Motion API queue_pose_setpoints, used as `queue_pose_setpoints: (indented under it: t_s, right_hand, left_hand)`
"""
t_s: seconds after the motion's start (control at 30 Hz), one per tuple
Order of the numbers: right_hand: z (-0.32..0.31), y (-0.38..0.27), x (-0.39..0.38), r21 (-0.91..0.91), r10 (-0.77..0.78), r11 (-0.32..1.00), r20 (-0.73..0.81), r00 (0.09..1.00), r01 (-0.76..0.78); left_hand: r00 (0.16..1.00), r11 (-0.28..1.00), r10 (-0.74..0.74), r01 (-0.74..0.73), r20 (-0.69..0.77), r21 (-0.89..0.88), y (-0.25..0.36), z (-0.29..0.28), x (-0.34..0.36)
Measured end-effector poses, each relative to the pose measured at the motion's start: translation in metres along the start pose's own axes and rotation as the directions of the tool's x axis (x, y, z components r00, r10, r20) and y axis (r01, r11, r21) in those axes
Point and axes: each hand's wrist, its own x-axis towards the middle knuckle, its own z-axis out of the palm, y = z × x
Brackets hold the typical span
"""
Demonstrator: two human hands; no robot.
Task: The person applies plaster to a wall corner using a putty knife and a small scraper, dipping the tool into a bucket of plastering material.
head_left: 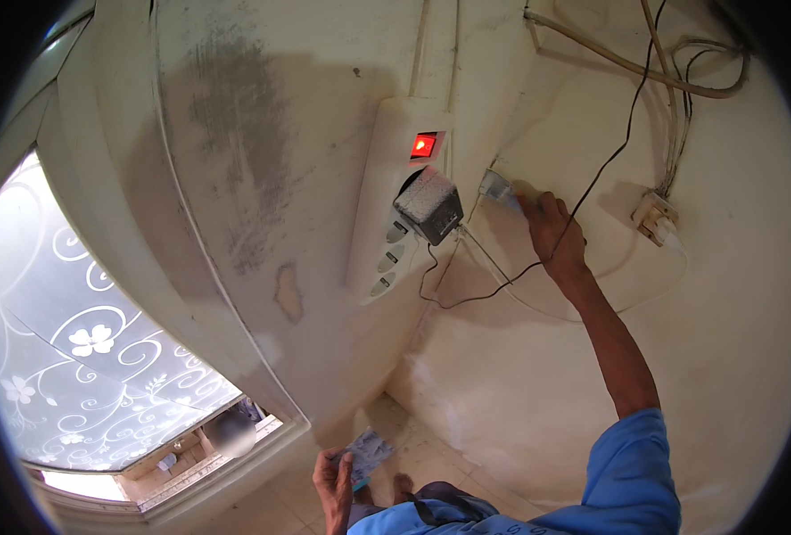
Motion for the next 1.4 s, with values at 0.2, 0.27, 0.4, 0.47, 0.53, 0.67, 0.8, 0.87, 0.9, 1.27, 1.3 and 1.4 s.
queue_pose_setpoints:
  t_s: [0.2, 0.27, 0.4, 0.47, 0.53, 0.67, 0.8, 0.87, 0.9, 1.27, 1.3, 1.4]
  right_hand:
    - [-0.002, -0.010, 0.002, -0.127, 0.053, 0.991, 0.106, 0.993, -0.039]
    - [-0.006, -0.018, 0.003, -0.163, 0.089, 0.985, 0.198, 0.976, -0.057]
    - [-0.028, -0.020, 0.005, -0.170, 0.116, 0.983, 0.292, 0.949, -0.068]
    - [-0.039, -0.018, 0.001, -0.142, 0.128, 0.986, 0.295, 0.947, -0.089]
    - [-0.054, -0.017, 0.000, -0.101, 0.139, 0.988, 0.275, 0.951, -0.115]
    - [-0.041, -0.005, 0.010, -0.022, 0.077, 0.997, 0.091, 0.993, -0.076]
    - [-0.025, 0.012, 0.019, -0.043, 0.002, 0.999, -0.015, 1.000, -0.002]
    - [-0.020, 0.015, 0.019, -0.057, -0.005, 0.998, -0.009, 1.000, 0.004]
    - [-0.018, 0.015, 0.019, -0.063, 0.003, 0.998, 0.000, 1.000, -0.003]
    - [-0.065, -0.003, 0.029, -0.236, 0.119, 0.971, 0.316, 0.941, -0.044]
    - [-0.067, -0.004, 0.024, -0.198, 0.125, 0.978, 0.287, 0.950, -0.069]
    - [-0.056, -0.004, 0.028, -0.091, 0.071, 0.994, 0.164, 0.984, -0.057]
  left_hand:
    - [1.000, 0.999, -0.018, 0.018, 0.002, 0.041, 0.009, 0.001, 0.007]
    - [1.000, 0.999, -0.008, 0.006, 0.027, 0.053, 0.009, 0.002, 0.011]
    - [0.997, 0.999, -0.045, 0.044, 0.062, 0.014, 0.005, -0.001, 0.013]
    - [1.000, 1.000, -0.016, 0.015, 0.025, 0.016, 0.003, -0.005, 0.010]
    - [1.000, 1.000, -0.014, 0.013, -0.016, -0.019, -0.005, -0.008, 0.007]
    - [0.998, 0.998, -0.051, 0.050, -0.024, -0.038, -0.010, -0.011, 0.005]
    - [0.999, 0.999, -0.032, 0.032, -0.003, -0.010, -0.006, -0.010, 0.006]
    - [0.999, 0.999, -0.037, 0.037, -0.016, -0.022, -0.007, -0.010, 0.008]
    - [0.999, 0.999, -0.041, 0.040, -0.023, -0.026, -0.004, -0.008, 0.009]
    - [0.998, 1.000, -0.029, 0.030, -0.049, 0.006, -0.020, -0.023, 0.005]
    - [0.996, 0.999, -0.041, 0.040, -0.077, -0.009, -0.026, -0.026, 0.004]
    - [0.995, 1.000, -0.003, 0.003, -0.099, -0.001, -0.037, -0.030, 0.003]
